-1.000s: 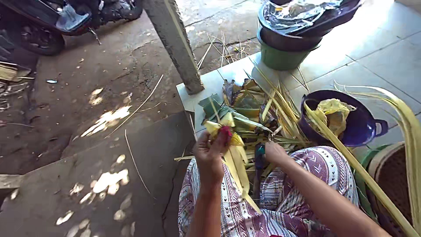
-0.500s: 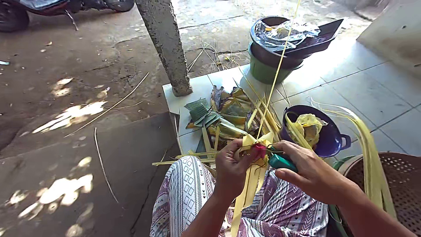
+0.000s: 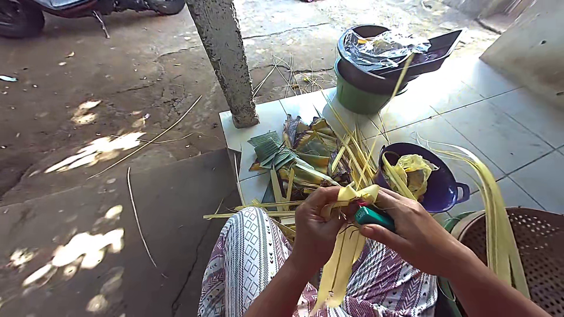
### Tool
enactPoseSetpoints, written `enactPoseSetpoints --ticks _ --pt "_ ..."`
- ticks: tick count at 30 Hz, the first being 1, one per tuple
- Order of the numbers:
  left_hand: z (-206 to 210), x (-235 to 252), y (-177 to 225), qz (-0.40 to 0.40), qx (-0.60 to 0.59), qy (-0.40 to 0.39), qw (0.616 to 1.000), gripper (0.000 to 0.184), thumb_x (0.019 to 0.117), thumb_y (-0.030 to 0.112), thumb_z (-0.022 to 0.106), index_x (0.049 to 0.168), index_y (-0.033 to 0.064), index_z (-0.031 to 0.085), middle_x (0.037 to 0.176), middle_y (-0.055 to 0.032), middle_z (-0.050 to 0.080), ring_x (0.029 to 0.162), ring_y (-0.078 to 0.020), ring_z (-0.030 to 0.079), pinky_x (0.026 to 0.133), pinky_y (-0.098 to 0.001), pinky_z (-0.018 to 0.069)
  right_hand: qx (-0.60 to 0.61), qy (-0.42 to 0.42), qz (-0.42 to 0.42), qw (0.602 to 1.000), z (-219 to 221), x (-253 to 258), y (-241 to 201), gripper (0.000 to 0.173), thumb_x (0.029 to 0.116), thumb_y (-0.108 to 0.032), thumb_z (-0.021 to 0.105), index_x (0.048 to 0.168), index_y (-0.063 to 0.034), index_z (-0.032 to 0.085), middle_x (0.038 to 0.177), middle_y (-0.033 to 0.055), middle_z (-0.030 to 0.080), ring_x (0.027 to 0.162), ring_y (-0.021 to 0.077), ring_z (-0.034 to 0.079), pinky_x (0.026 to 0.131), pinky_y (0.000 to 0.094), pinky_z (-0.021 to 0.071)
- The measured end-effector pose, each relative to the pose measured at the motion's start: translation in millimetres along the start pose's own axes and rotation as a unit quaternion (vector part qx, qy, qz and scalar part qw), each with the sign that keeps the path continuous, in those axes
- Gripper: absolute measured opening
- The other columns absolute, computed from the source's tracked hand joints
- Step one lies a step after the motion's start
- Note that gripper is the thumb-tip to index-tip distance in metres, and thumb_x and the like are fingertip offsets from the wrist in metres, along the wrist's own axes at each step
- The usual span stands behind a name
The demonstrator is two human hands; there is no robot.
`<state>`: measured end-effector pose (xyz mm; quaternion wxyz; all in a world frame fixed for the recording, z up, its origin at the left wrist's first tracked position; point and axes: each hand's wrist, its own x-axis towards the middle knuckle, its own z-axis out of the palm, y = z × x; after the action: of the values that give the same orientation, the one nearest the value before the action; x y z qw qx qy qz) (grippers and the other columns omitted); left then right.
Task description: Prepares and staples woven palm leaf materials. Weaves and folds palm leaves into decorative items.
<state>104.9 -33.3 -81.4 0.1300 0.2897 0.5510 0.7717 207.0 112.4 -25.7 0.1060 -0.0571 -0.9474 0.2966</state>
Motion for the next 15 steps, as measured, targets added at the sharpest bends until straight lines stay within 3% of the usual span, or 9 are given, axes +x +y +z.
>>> enactPoseSetpoints --ticks 3,8,15 --pt "-7 3 0 -0.015 -0.018 -0.038 0.999 0.012 0.0859 -0.004 0.071 0.096 0.0013 0.072 0.091 0.0032 0.067 0.086 -0.0013 0.066 0.080 -0.0197 0.0577 0.054 -0.008 -0.006 0.998 -2 0 7 0.061 0.0953 -0.068 0.049 0.110 -0.0133 0.070 0.098 -0.0068 0.067 0.089 -0.0080 0.060 0.076 0.0122 0.0500" --pt "-18 6 6 -0.031 -0.013 -0.117 0.993 0.012 0.0881 0.000 0.070 0.100 0.0000 0.073 0.097 0.0013 0.068 0.091 -0.0017 0.067 0.083 -0.0198 0.0582 0.084 -0.007 -0.015 0.996 -1 -3 11 0.054 0.0957 -0.064 0.054 0.105 -0.0138 0.071 0.095 -0.0093 0.065 0.087 -0.0117 0.058 0.075 0.0076 0.0476" --pt "-14 0 10 -0.047 0.022 -0.095 0.994 0.017 0.0863 -0.003 0.064 0.100 -0.0004 0.074 0.092 0.0019 0.066 0.088 -0.0003 0.065 0.081 -0.0176 0.0566 0.085 -0.001 -0.043 0.995 5 -6 18 0.057 0.0967 -0.064 0.052 0.106 -0.0109 0.071 0.096 -0.0065 0.066 0.089 -0.0112 0.058 0.076 0.0077 0.0484"
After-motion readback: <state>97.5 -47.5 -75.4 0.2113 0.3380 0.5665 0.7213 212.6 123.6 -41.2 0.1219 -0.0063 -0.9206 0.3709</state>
